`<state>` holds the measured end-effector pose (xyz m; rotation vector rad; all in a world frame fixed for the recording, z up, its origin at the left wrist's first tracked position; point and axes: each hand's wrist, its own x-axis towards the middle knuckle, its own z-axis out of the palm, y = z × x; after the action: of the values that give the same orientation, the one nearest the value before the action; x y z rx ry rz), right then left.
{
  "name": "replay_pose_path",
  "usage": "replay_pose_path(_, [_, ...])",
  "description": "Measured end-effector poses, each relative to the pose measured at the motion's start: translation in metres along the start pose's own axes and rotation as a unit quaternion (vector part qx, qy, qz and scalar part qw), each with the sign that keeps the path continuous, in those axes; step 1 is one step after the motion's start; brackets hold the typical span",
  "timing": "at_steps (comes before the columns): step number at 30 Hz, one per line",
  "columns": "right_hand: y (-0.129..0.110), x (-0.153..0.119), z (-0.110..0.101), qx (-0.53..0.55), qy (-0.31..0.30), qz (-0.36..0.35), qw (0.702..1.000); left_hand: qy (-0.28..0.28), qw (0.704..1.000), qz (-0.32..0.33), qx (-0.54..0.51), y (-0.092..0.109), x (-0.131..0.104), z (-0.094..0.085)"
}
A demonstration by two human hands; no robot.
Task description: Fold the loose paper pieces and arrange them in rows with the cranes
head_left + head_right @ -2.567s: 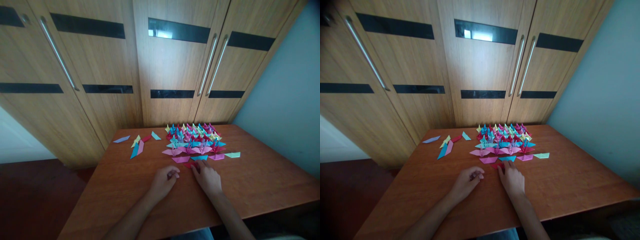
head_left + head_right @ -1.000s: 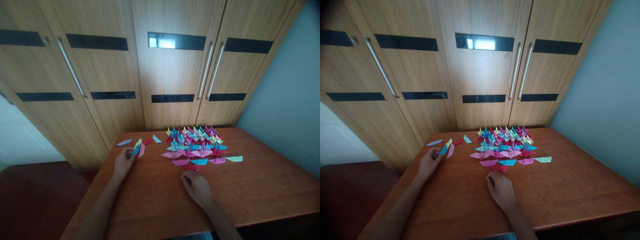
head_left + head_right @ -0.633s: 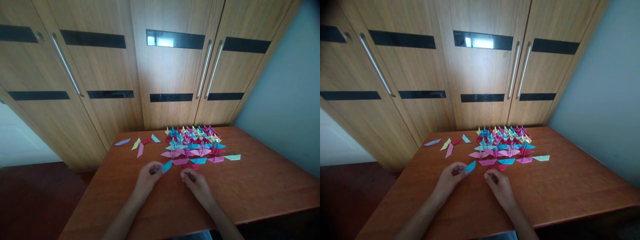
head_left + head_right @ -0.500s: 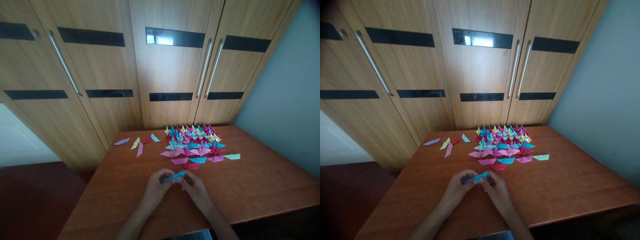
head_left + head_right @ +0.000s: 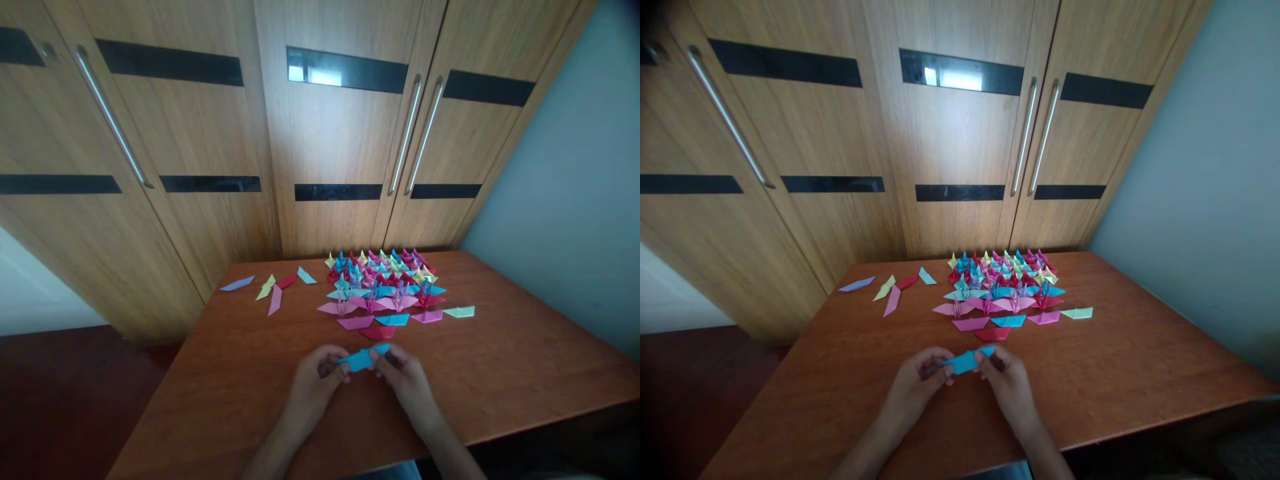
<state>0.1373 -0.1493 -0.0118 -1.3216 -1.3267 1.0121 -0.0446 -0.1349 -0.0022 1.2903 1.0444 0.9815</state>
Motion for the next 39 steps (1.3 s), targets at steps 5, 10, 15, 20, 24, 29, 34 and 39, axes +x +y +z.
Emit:
replay_pose_path(5, [0.018, 0.017, -0.063, -0.042, 0.101, 0.039, 0.993, 0.036, 0.999, 0.002, 0.020, -0.005, -0.002, -0.001])
replay_pose_path(10, [0.040, 0.033, -0.119, -0.251, 0.120, 0.077, 0.958, -0.017, 1.000, 0.012, 0.020, -0.010, -0.005, 0.002])
replay_pose_path(15, [0.036, 0.034, -0.120, -0.486, 0.146, 0.175, 0.844, -0.026, 0.999, 0.010, 0.029, -0.010, -0.006, 0.003])
replay_pose_path(20, [0.028, 0.037, -0.105, -0.522, 0.140, 0.213, 0.814, -0.034, 0.998, 0.010, 0.042, -0.010, -0.006, 0.002])
replay_pose_path(24, [0.026, 0.040, -0.101, -0.530, 0.125, 0.231, 0.807, -0.042, 0.998, 0.010, 0.055, -0.010, -0.007, 0.003])
replay_pose_path(29, [0.022, 0.043, -0.100, -0.529, 0.125, 0.228, 0.808, -0.042, 0.997, 0.006, 0.068, -0.005, -0.008, 0.005])
replay_pose_path(34, [0.023, 0.045, -0.099, -0.527, 0.128, 0.228, 0.808, -0.048, 0.996, 0.011, 0.075, -0.002, -0.009, 0.004])
replay_pose_path(39, [0.025, 0.045, -0.101, -0.513, 0.139, 0.216, 0.819, -0.048, 0.996, 0.008, 0.077, -0.002, -0.010, 0.003])
